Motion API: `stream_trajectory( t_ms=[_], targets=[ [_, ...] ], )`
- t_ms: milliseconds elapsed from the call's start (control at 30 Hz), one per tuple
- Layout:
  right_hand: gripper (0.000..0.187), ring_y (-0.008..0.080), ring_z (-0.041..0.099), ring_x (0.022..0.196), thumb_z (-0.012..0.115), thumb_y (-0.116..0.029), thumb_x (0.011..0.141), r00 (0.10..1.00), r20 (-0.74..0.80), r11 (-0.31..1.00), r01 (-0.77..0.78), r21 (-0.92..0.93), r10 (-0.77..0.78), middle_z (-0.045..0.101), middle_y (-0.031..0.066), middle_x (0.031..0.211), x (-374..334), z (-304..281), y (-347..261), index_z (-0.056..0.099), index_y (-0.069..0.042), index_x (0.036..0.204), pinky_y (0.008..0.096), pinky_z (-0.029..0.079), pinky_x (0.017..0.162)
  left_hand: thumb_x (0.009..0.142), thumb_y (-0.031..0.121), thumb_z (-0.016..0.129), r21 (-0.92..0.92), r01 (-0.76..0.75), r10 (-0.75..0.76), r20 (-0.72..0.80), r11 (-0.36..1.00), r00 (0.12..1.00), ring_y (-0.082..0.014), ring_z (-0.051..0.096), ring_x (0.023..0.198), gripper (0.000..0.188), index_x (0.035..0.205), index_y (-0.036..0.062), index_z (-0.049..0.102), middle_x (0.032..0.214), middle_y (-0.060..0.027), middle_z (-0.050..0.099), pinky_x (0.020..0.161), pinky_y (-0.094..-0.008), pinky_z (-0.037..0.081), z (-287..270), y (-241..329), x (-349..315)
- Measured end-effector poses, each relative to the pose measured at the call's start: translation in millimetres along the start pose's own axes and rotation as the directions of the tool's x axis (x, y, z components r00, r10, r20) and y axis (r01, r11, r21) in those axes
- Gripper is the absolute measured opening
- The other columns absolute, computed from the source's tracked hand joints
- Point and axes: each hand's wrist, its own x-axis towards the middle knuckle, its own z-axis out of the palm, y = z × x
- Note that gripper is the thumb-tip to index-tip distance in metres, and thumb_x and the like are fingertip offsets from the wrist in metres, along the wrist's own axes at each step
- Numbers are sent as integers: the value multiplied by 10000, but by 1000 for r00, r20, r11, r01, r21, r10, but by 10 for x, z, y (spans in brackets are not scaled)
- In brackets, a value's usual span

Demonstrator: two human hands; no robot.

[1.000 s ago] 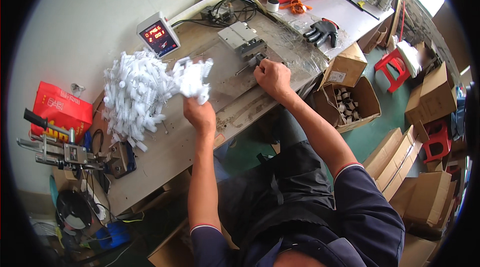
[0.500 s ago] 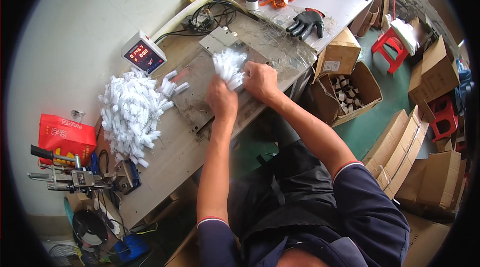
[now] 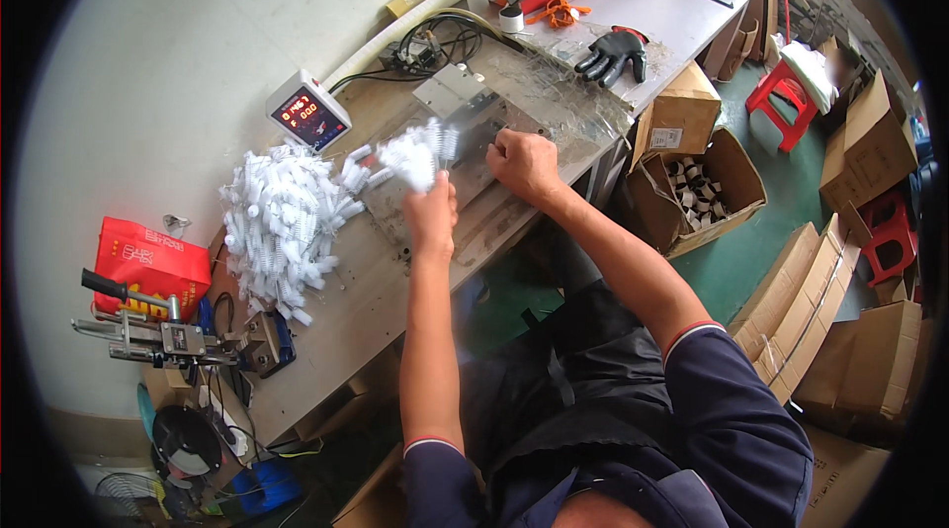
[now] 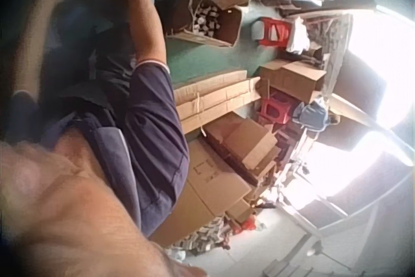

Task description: The person assembles small white plastic components using a manual press machine.

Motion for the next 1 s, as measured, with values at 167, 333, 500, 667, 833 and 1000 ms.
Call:
stream_trajectory(
  t_ms=[167,333,500,667,833,1000],
  targets=[
    [261,400,681,744,630,-283,880,997,2,997,76,-14,-76,691,187,772,-15,0,-44,643,-52,758,507,537,681,1039,171,569,-700,498,-163,490,511,856,-102,464,615,146,1039,25,576,807,-26,538,470,-234,385,-557,-107,10],
    [216,380,653,700,659,-195,864,923,-33,919,385,91,-383,633,150,720,-64,60,-89,579,-54,723,482,523,626,1063,165,523,-769,581,-14,600,268,800,-138,490,660,168,1071,5,573,854,-59,560,480,-259,431,-832,-241,-58],
    [135,332,633,739,669,-153,830,800,-30,786,594,171,-599,598,107,754,-89,297,-416,583,-74,763,451,526,623,1067,178,520,-777,572,29,599,262,800,-161,506,679,174,1076,14,577,880,-90,572,502,-270,451,-1072,-281,-111],
    [85,309,632,873,678,-127,811,832,31,831,550,81,-554,616,95,863,91,752,-1013,631,-74,859,437,538,681,1063,200,531,-809,390,-49,412,440,910,-157,505,685,161,1068,48,584,871,-72,564,536,-276,451,-1289,-357,-142],
    [163,347,676,961,610,-108,846,815,281,852,522,19,-506,692,159,989,318,1092,-1312,662,-51,989,451,562,756,1053,208,553,-862,281,-66,281,423,958,-141,503,681,139,1039,75,590,861,-36,562,540,-273,440,-1449,-404,-149],
    [170,364,687,968,612,-141,848,721,575,870,493,-35,-386,697,188,1009,421,1220,-1314,686,-58,976,463,564,795,1022,215,607,-806,222,-93,204,550,974,-141,524,699,135,1053,86,583,875,-30,584,560,-277,422,-1347,-376,-169]
  ],
)
